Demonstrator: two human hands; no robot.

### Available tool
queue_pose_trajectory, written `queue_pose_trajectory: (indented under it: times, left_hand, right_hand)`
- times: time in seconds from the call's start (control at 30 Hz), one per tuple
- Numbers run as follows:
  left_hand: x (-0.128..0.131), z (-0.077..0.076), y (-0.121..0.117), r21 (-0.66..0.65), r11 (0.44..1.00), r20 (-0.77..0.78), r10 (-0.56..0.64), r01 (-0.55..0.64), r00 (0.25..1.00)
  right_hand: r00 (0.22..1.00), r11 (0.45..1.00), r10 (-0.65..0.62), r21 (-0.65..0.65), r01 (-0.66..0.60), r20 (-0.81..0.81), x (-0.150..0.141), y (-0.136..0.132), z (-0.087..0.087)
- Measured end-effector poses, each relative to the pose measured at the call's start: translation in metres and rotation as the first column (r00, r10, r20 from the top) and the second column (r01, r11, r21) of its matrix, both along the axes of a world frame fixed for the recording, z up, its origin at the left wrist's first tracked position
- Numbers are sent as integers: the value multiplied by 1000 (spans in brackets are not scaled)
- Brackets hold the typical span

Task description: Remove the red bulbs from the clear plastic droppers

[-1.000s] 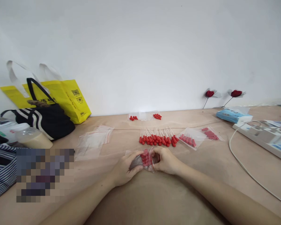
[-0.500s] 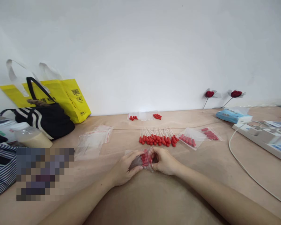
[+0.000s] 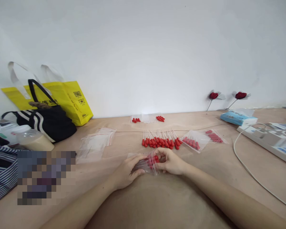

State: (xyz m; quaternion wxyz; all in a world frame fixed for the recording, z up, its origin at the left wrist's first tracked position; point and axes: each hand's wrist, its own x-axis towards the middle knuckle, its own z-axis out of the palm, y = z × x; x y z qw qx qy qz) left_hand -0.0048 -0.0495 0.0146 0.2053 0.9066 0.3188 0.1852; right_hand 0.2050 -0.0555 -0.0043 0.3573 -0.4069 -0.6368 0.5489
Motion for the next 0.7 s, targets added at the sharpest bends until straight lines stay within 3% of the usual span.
queue_pose_trajectory:
  times: [0.1,0.2,0.3,0.4,0.47,0.53,0.6,0.63,0.67,0.7]
  left_hand:
    - [0,-1,1,-15,1000,3,4,-4,1000]
    - [0,-1,1,-48,999,-10,15,-15,1000]
    - [-1,2,1,-80,996,-16,23,-24,1000]
    - [-3,4,0,-92,996,-23,12,-14,1000]
    - [-2,5,-1,-25,999,2,42,-42,999]
    - [4,9,-2,77,986,107,142,-151,984]
    - [15,16,0,42,959,230,264,-280,937]
    - [22,20,1,-68,947,261,320,-313,911]
    - [29,25,4,-226,921,271,372,-317,888]
    - [37,29,8,-414,864,275,420,-287,865]
  right_hand:
    - [995,981,-92,-175,86,-25,12,1,4]
    - [985,964,-144,-240,117,-97,30,5,11]
    - [988,975,-133,-189,117,-78,54,8,30]
    - [976,974,-213,-67,215,45,78,7,55]
    - [955,956,-292,33,291,50,87,5,68]
    - [916,904,-401,164,396,-2,84,3,72]
    - [869,810,-493,339,478,-48,69,1,67]
    - [857,759,-513,445,475,-41,59,1,62]
    - [835,672,-549,579,461,-29,47,0,56]
    - [817,581,-576,713,392,20,35,0,51]
